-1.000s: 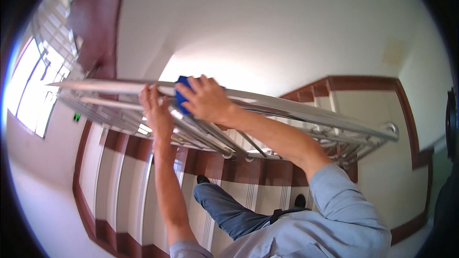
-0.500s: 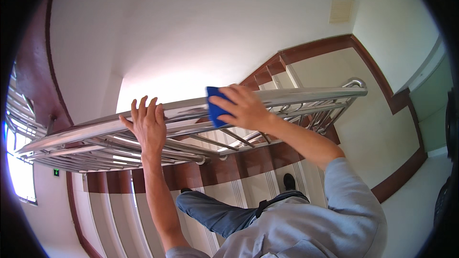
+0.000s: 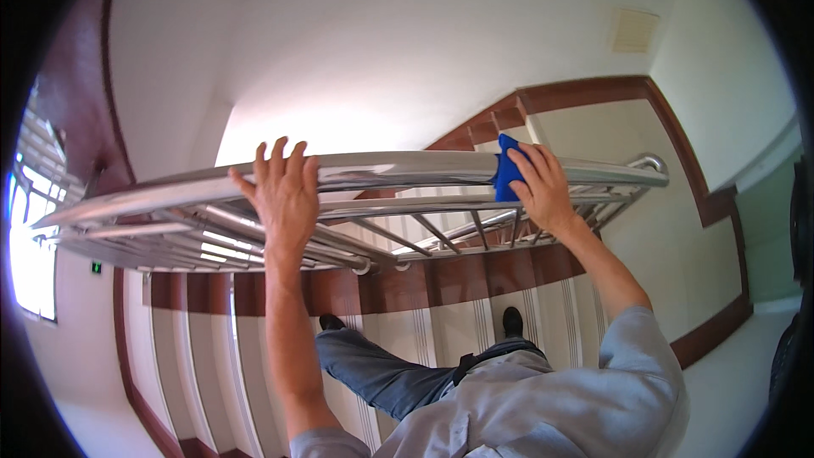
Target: The person wipes the metal handrails of a spiral staircase with a blue cloth, moving continuously upward while cleaning the curved rail and vertical bars.
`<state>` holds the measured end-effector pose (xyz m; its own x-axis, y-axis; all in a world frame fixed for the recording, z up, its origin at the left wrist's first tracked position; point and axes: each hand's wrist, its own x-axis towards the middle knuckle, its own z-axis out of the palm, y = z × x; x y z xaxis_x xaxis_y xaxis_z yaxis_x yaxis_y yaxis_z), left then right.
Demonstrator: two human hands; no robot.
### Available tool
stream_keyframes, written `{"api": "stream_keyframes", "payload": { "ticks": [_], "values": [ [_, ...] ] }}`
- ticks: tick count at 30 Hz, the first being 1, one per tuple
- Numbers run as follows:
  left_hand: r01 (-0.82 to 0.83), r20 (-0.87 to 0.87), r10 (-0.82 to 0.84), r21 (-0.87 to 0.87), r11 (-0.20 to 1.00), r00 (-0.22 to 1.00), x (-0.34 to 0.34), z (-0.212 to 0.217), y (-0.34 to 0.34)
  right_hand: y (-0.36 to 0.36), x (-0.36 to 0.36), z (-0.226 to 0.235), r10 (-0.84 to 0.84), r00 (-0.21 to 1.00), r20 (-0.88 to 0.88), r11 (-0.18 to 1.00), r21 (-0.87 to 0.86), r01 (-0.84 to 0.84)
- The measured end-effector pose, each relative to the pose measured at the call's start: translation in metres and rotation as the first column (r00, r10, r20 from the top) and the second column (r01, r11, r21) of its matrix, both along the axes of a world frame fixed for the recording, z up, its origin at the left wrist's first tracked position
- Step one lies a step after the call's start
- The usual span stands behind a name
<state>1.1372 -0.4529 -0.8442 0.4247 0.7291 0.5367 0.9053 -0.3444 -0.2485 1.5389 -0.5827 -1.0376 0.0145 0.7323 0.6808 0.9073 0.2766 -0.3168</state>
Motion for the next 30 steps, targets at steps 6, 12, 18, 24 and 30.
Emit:
{"api": "stream_keyframes", "payload": {
  "ticks": [6, 12, 18, 24, 30],
  "values": [
    [0.129, 0.121, -0.121, -0.056, 0.990, 0.985, -0.026, 0.014, -0.008, 0.041, -0.117, 0.055, 0.156, 0.985, 0.071, 0.942, 0.288, -0.170],
    [-0.202, 0.083, 0.207, -0.071, 0.977, 0.975, -0.075, 0.038, -0.009, 0.066, -0.184, 0.069, 0.481, 0.848, 0.223, 0.708, 0.470, -0.526],
    [0.023, 0.218, -0.065, 0.192, 0.981, 0.974, -0.078, -0.002, -0.012, 0.109, -0.288, 0.053, 0.570, 0.822, -0.019, 0.796, 0.263, -0.545],
    [0.207, 0.361, -0.272, 0.208, 0.956, 0.892, -0.092, -0.061, -0.037, 0.154, -0.360, 0.047, 0.459, 0.863, -0.211, 0.888, 0.150, -0.435],
    [0.149, 0.345, -0.157, 0.051, 0.988, 0.925, -0.096, -0.087, -0.030, 0.140, -0.321, 0.019, 0.461, 0.876, -0.142, 0.885, 0.148, -0.442]
  ]
}}
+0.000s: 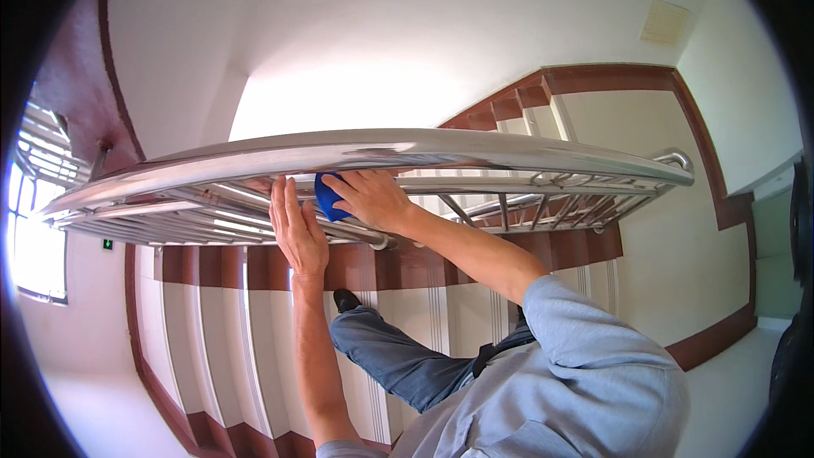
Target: The person wipes the metal handrails of a spiral staircase with a blue cloth, moving continuously upward while cleaning the curved rail and vertical bars.
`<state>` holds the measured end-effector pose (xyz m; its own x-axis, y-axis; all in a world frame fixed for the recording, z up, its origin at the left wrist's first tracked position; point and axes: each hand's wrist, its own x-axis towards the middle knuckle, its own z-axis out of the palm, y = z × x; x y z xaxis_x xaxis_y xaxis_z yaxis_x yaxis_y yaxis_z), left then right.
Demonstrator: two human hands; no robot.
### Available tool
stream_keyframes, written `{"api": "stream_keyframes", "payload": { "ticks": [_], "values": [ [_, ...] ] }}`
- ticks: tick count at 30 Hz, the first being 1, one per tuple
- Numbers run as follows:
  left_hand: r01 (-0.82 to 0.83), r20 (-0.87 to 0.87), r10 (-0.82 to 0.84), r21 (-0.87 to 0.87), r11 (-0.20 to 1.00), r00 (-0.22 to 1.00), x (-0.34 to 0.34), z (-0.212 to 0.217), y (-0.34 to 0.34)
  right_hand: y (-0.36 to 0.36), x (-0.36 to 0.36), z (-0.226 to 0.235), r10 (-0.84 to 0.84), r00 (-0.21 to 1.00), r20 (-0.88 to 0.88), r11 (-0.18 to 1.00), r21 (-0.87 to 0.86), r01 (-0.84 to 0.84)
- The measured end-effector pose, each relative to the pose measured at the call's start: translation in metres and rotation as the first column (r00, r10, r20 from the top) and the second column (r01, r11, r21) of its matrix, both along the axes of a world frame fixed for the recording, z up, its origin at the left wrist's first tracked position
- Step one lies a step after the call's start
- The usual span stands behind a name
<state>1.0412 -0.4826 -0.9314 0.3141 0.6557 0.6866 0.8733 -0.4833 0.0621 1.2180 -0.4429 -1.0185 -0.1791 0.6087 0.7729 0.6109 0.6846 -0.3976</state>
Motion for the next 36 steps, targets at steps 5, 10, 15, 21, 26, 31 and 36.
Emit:
{"api": "stream_keyframes", "payload": {
  "ticks": [5, 10, 15, 21, 26, 31, 36],
  "values": [
    [-0.063, -0.167, 0.038, -0.145, 0.987, 0.985, 0.020, -0.021, 0.008, -0.034, 0.061, -0.031, -0.098, 0.993, 0.059, 0.995, -0.015, 0.099],
    [-0.170, -0.308, 0.099, -0.212, 0.962, 0.946, 0.048, -0.046, 0.008, -0.070, 0.139, -0.074, -0.201, 0.970, 0.136, 0.968, -0.127, 0.218],
    [-0.204, -0.299, 0.136, -0.210, 0.956, 0.945, 0.057, -0.054, 0.009, -0.105, 0.211, -0.105, -0.297, 0.915, 0.272, 0.920, -0.175, 0.351],
    [-0.200, -0.311, 0.135, -0.186, 0.962, 0.941, 0.058, -0.055, 0.012, -0.109, 0.215, -0.111, -0.317, 0.924, 0.216, 0.915, -0.187, 0.358],
    [-0.210, -0.312, 0.152, -0.161, 0.964, 0.938, 0.061, -0.057, 0.010, -0.086, 0.157, -0.087, -0.273, 0.961, 0.048, 0.955, -0.112, 0.276],
    [-0.224, -0.290, 0.170, -0.164, 0.961, 0.942, 0.062, -0.059, 0.010, -0.063, 0.103, -0.059, -0.198, 0.980, -0.014, 0.979, -0.053, 0.197],
    [-0.210, -0.277, 0.159, -0.166, 0.963, 0.948, 0.061, -0.061, 0.011, -0.072, 0.155, -0.086, -0.167, 0.986, -0.012, 0.986, -0.023, 0.166]
  ]
}}
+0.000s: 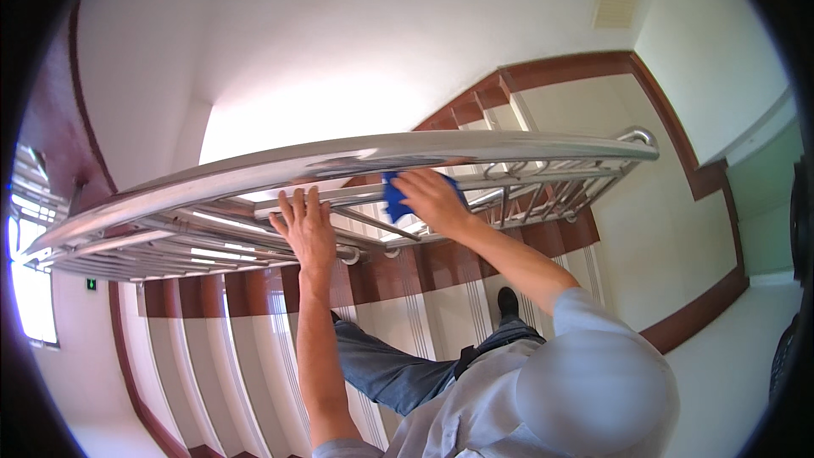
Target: The person wipes the metal handrails of a spiral staircase with a blue cloth, moving continuously upward while cleaning the curved rail and vertical bars.
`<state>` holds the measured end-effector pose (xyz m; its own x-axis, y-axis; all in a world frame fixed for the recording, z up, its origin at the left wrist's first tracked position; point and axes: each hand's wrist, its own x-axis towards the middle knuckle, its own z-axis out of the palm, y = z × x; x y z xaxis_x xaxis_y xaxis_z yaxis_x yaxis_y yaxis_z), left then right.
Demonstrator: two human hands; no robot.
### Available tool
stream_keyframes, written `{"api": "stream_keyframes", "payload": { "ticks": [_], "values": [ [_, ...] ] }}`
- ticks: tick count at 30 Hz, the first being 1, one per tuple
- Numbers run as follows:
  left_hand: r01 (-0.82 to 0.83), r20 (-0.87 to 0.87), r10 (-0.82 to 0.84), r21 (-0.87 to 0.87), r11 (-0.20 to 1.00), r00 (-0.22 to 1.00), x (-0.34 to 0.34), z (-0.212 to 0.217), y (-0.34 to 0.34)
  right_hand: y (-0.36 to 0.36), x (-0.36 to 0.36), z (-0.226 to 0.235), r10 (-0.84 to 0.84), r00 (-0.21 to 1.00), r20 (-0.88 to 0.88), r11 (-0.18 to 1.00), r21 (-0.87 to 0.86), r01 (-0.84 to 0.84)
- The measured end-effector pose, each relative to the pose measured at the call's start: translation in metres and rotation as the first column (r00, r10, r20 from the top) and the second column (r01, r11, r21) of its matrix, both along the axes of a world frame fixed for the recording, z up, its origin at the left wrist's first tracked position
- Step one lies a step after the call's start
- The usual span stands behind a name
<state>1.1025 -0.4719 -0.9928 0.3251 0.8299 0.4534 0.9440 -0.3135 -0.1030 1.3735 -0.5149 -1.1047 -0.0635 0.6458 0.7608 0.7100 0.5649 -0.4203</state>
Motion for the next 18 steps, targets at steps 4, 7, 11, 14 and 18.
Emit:
{"api": "stream_keyframes", "payload": {
  "ticks": [4, 7, 11, 14, 18],
  "values": [
    [0.010, 0.009, -0.010, 0.017, 1.000, 1.000, 0.000, 0.000, -0.001, -0.032, 0.056, -0.021, -0.116, 0.993, 0.014, 0.990, -0.085, 0.117],
    [0.011, 0.034, -0.010, -0.015, 1.000, 0.999, 0.001, 0.002, -0.002, -0.056, 0.075, -0.001, -0.033, 0.984, -0.178, 0.969, -0.247, -0.012],
    [0.150, 0.233, -0.128, -0.081, 0.985, 0.964, -0.005, 0.025, -0.012, -0.088, 0.057, 0.066, 0.100, 0.974, -0.205, 0.991, -0.066, -0.116],
    [0.313, 0.434, -0.449, 0.350, 0.883, 0.781, -0.008, 0.058, -0.032, -0.087, 0.048, 0.124, 0.117, 0.985, -0.128, 0.971, 0.222, -0.087],
    [0.159, 0.223, -0.351, 0.593, 0.790, 0.909, -0.026, 0.129, -0.027, -0.036, 0.011, 0.171, -0.027, 0.999, -0.029, 0.958, 0.285, 0.034]
  ]
}}
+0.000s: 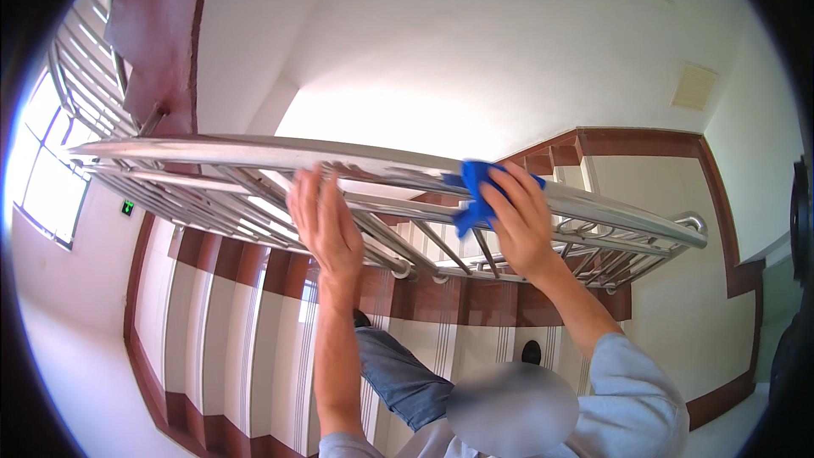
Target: The person wipes the metal handrails of a spiral staircase with a blue cloth, moving continuously upward while cleaning the curved rail and vertical bars.
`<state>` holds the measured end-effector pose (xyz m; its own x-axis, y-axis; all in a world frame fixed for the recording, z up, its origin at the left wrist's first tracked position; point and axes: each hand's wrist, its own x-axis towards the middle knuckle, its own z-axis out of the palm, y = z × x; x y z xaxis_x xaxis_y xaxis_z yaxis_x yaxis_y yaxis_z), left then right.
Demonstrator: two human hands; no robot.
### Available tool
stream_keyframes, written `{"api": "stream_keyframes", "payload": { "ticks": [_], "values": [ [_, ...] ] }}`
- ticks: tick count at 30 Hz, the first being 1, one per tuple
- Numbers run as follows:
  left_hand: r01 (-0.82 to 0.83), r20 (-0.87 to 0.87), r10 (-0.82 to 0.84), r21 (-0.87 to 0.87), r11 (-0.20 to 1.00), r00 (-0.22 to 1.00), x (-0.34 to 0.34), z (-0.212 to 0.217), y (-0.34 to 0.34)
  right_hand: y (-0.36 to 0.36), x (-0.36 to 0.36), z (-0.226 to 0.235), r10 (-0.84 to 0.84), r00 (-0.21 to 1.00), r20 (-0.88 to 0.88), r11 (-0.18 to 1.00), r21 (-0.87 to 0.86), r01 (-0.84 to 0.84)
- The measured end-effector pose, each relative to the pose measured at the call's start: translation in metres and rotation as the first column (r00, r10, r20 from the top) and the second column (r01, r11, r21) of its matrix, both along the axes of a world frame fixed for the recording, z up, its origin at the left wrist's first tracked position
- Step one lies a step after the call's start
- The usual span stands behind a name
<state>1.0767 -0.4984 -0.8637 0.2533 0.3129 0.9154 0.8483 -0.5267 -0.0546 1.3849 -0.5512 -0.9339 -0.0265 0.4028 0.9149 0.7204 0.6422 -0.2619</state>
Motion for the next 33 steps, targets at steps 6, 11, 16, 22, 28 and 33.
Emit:
{"api": "stream_keyframes", "payload": {
  "ticks": [6, 11, 16, 22, 28, 33],
  "values": [
    [-0.250, -0.004, 0.266, -0.361, 0.899, 0.964, -0.028, 0.059, 0.045, 0.075, -0.096, 0.041, 0.017, 0.996, 0.092, 0.999, 0.031, -0.020],
    [-0.191, -0.065, 0.180, -0.381, 0.905, 0.981, -0.051, 0.060, 0.050, 0.105, -0.160, 0.078, 0.066, 0.991, 0.120, 0.998, -0.014, -0.065],
    [-0.219, -0.182, 0.174, -0.264, 0.939, 0.968, -0.059, 0.055, 0.057, 0.107, -0.156, 0.074, 0.089, 0.993, 0.072, 0.996, -0.015, -0.088],
    [-0.341, -0.214, 0.293, -0.239, 0.909, 0.932, -0.052, 0.051, 0.060, 0.071, -0.067, 0.014, 0.003, 0.999, 0.053, 1.000, -0.027, -0.002],
    [-0.472, -0.314, 0.374, -0.350, 0.809, 0.873, -0.007, 0.053, 0.048, 0.028, 0.019, -0.044, -0.118, 0.981, 0.154, 0.986, -0.095, 0.134],
    [-0.246, -0.434, 0.060, -0.387, 0.889, 0.899, 0.088, 0.013, 0.028, -0.006, 0.086, -0.085, -0.207, 0.938, 0.277, 0.935, -0.227, 0.274]
  ]
}}
